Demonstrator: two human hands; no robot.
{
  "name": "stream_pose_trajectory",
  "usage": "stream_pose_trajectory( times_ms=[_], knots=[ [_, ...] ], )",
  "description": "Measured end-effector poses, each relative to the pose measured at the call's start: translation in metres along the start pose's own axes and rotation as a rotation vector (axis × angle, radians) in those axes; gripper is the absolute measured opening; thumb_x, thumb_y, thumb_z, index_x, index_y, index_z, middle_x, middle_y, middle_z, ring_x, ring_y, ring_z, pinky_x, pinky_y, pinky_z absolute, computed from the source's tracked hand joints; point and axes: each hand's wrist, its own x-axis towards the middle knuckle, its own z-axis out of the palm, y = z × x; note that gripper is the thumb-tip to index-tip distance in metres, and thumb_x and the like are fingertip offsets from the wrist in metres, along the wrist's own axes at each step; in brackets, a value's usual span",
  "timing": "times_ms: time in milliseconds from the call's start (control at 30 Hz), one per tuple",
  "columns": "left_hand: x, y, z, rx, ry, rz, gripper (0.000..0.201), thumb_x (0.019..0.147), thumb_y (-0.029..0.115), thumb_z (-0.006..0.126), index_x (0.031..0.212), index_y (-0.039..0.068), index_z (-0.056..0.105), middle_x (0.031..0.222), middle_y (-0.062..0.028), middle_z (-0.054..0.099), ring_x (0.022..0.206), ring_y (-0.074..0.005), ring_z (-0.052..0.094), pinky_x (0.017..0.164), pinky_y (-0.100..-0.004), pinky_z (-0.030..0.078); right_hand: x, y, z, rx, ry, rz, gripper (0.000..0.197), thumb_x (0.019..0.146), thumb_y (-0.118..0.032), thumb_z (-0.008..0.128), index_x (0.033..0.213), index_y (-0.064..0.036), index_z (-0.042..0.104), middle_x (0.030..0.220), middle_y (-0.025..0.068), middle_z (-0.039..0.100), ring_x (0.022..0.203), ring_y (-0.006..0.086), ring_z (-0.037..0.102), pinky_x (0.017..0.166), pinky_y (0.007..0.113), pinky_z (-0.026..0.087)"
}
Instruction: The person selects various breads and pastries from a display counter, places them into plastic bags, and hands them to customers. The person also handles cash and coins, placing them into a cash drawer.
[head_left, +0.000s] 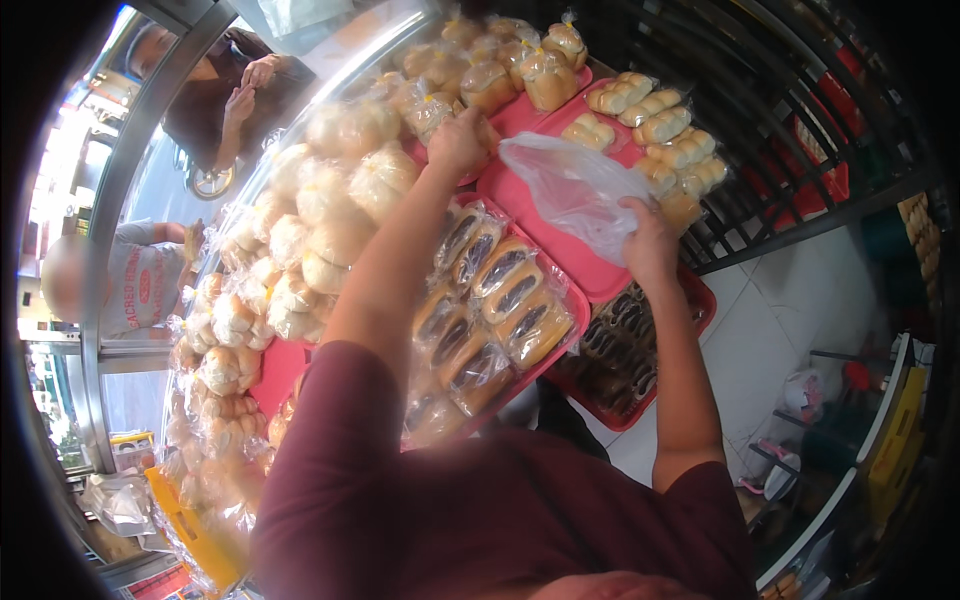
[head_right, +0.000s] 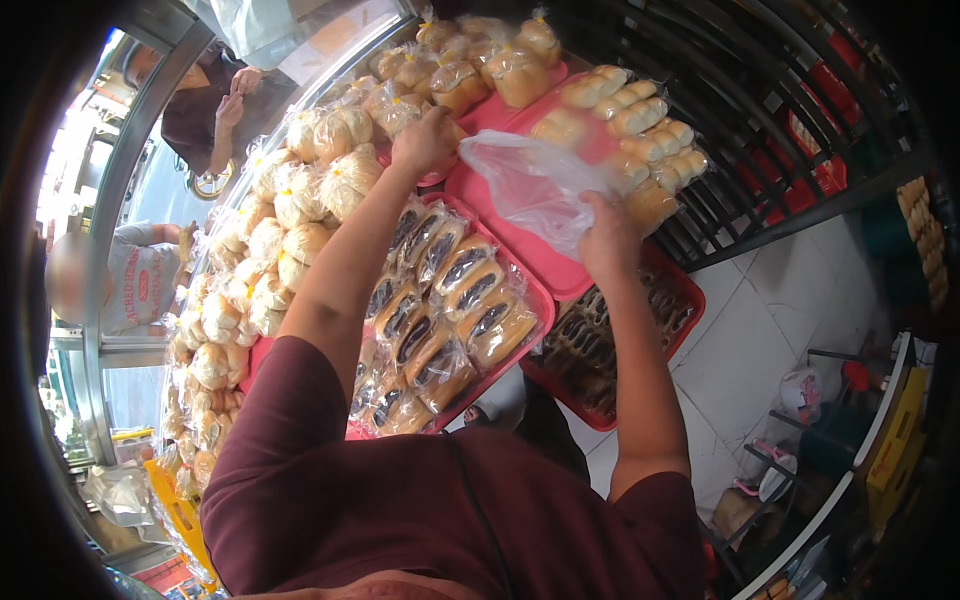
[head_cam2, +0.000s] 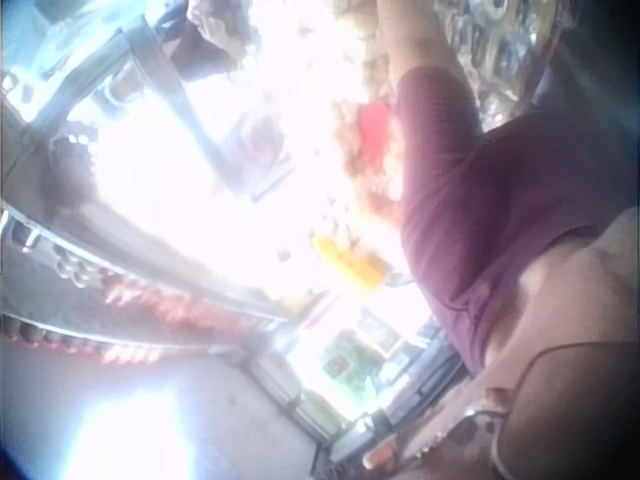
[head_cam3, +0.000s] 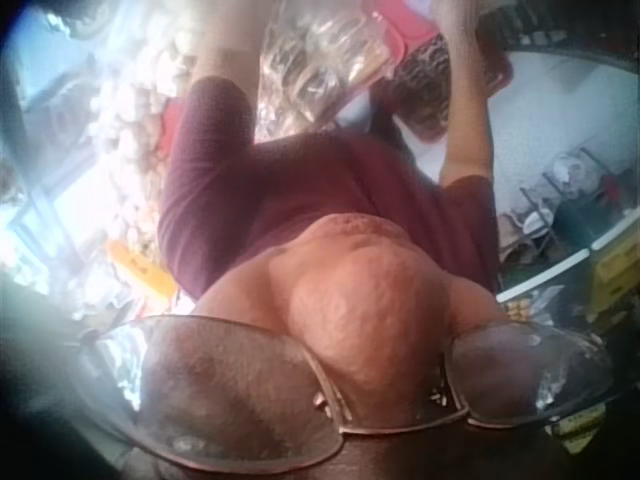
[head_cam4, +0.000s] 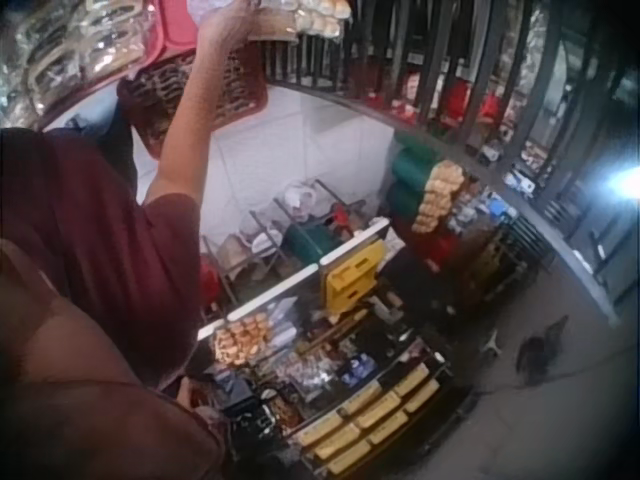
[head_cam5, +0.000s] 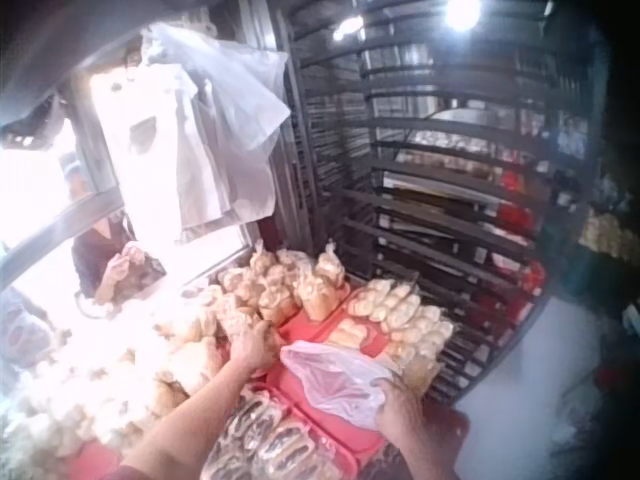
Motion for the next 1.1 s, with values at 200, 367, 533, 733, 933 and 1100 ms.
stream_pose_trajectory(
  times_ms=[200,367,533,733,933,1100],
  knots=[
    [-0.008,0.003,-0.038,-0.456,0.388,-0.108,0.047,0.070,0.022,0.074,0.115,0.015,0.060,0.089,-0.0148,0.067,0.089,-0.0285,0.065,0.079,-0.0386,0.052,0.011,-0.006,0.032,0.084,-0.159,0.114,0.048,0.069,0.006,0.051,0.115,-0.0063,0.059,0.111,0.0190,0.061,0.103,0.0344,0.059,0.089,0.039,0.046],
    [-0.079,0.069,-0.033,-0.692,0.744,0.500,0.041,0.074,0.017,0.072,0.110,0.005,0.056,0.094,-0.0135,0.065,0.076,-0.0247,0.064,0.069,-0.0370,0.052,0.041,0.013,0.048,0.843,-0.190,0.372,0.061,0.068,0.007,0.055,0.128,-0.0008,0.052,0.122,0.0156,0.057,0.107,0.0251,0.058,0.090,0.033,0.046],
    [-0.094,0.090,0.016,-0.599,0.164,0.391,0.044,0.078,0.015,0.070,0.116,0.006,0.051,0.098,-0.0181,0.064,0.082,-0.0319,0.066,0.069,-0.0408,0.053,0.035,-0.042,-0.049,1.073,-0.138,0.144,0.076,0.068,0.015,0.047,0.142,0.0002,0.037,0.131,0.0118,0.050,0.109,0.0154,0.054,0.083,0.024,0.047],
    [-0.052,0.090,-0.035,-0.013,-0.104,0.392,0.021,0.085,0.027,0.063,0.099,0.010,0.066,0.077,-0.0176,0.066,0.074,-0.0342,0.066,0.068,-0.0443,0.052,0.024,-0.017,-0.065,1.092,-0.172,0.235,0.065,0.071,0.014,0.045,0.135,0.0017,0.046,0.126,0.0110,0.054,0.103,0.0137,0.058,0.078,0.025,0.051],
    [0.128,0.088,-0.010,-0.193,0.467,0.331,0.061,0.073,0.036,0.074,0.127,0.015,0.053,0.117,-0.0245,0.060,0.112,-0.0408,0.056,0.090,-0.0474,0.048,0.019,-0.033,-0.045,1.273,-0.170,0.336,0.058,0.075,0.014,0.044,0.132,0.0025,0.047,0.117,0.0106,0.058,0.091,0.0148,0.063,0.076,0.028,0.055],
    [0.131,0.114,0.038,0.022,0.253,0.253,0.059,0.068,0.027,0.076,0.122,0.018,0.053,0.126,-0.0288,0.048,0.109,-0.0472,0.052,0.089,-0.0511,0.047,0.015,-0.015,-0.034,1.344,-0.149,0.421,0.061,0.077,0.015,0.044,0.136,0.0016,0.043,0.119,0.0117,0.056,0.095,0.0150,0.061,0.073,0.029,0.054]
  ],
)
